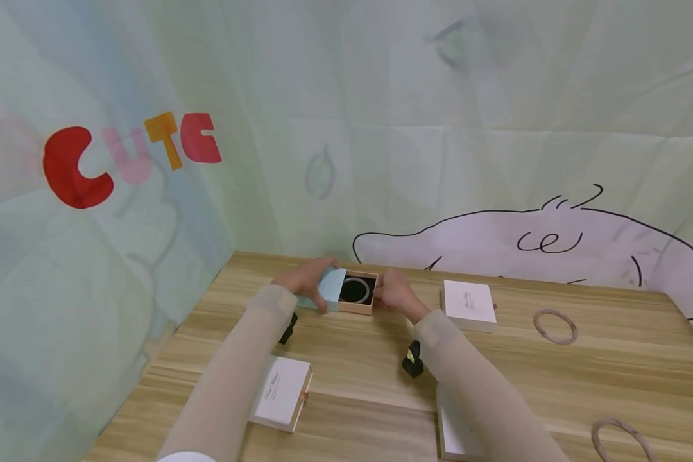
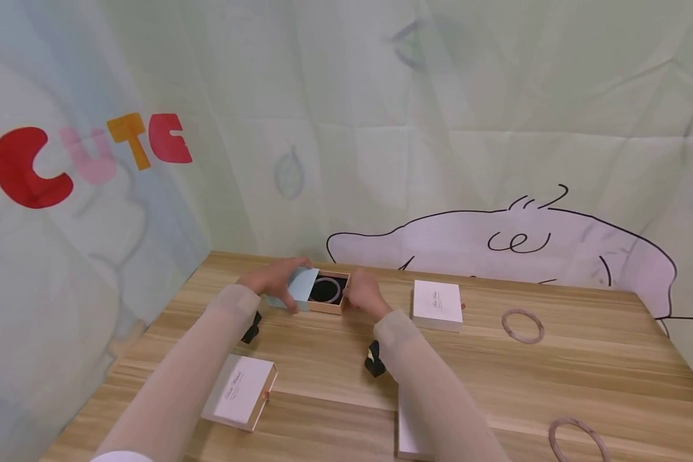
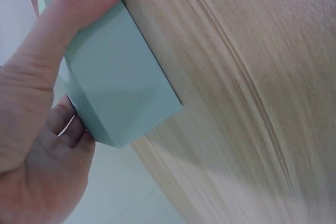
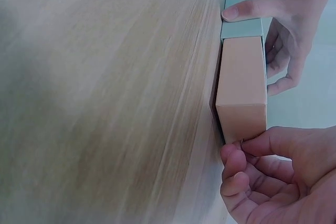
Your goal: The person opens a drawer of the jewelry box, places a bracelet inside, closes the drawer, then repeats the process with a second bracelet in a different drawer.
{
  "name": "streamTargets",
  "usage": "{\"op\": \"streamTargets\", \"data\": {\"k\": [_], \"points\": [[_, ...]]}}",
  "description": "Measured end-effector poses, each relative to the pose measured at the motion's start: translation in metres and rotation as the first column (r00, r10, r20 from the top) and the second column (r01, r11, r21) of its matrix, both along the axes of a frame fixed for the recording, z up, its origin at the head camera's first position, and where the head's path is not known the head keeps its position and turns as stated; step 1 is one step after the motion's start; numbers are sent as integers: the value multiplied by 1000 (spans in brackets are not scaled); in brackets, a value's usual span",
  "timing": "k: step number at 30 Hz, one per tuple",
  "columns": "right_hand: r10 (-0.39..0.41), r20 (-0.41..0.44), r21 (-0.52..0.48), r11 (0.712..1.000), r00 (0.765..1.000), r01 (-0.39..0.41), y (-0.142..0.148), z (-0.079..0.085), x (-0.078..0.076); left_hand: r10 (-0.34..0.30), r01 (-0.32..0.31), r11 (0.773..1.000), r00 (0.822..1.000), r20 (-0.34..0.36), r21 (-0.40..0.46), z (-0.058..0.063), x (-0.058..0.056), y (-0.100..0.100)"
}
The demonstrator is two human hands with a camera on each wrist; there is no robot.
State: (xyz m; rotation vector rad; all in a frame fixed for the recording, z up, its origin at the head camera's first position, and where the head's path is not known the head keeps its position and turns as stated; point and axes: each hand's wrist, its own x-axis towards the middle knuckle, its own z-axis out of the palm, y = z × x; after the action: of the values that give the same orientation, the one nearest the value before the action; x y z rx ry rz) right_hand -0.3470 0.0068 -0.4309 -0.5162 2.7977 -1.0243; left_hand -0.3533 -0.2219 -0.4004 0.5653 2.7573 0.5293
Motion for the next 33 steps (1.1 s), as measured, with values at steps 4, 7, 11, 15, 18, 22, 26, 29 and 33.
{"op": "streamTargets", "data": {"k": [4,7,11,15,18,22,26,29,33], "points": [[8,-12,-4,1000,1000,-8,-1,-1,0,5,-5,1000,1000,0,-6,-2,-1,0],[8,-12,-14,1000,1000,-9,-3,-2,0,7,-7,1000,1000,-3,-12,-3,-1,-1],[6,-14,-19,1000,1000,-6,-4,-3,-1,5,-5,1000,1000,-4,-12,-3,-1,-1],[0,-7,-23,1000,1000,-1,-5,-4,-1,1,-1,1000,1000,-3,-8,-4,-1,-1],[-8,8,-31,999,1000,8,-6,-4,-1,-1,1,1000,1000,-1,-3,-4,-1,-1],[-17,5,-28,999,1000,17,-7,-4,0,0,0,1000,1000,0,0,-4,-2,-1],[-18,-3,-17,1000,1000,18,-8,-4,-1,-5,5,1000,1000,-8,-1,-5,-3,-1],[-16,-12,-14,1000,1000,16,-8,-5,-1,-1,1,1000,1000,-5,1,-6,-3,-1],[-19,-9,-22,1000,1000,19,-9,-5,0,11,-11,1000,1000,-3,-1,-7,-4,-1]]}}
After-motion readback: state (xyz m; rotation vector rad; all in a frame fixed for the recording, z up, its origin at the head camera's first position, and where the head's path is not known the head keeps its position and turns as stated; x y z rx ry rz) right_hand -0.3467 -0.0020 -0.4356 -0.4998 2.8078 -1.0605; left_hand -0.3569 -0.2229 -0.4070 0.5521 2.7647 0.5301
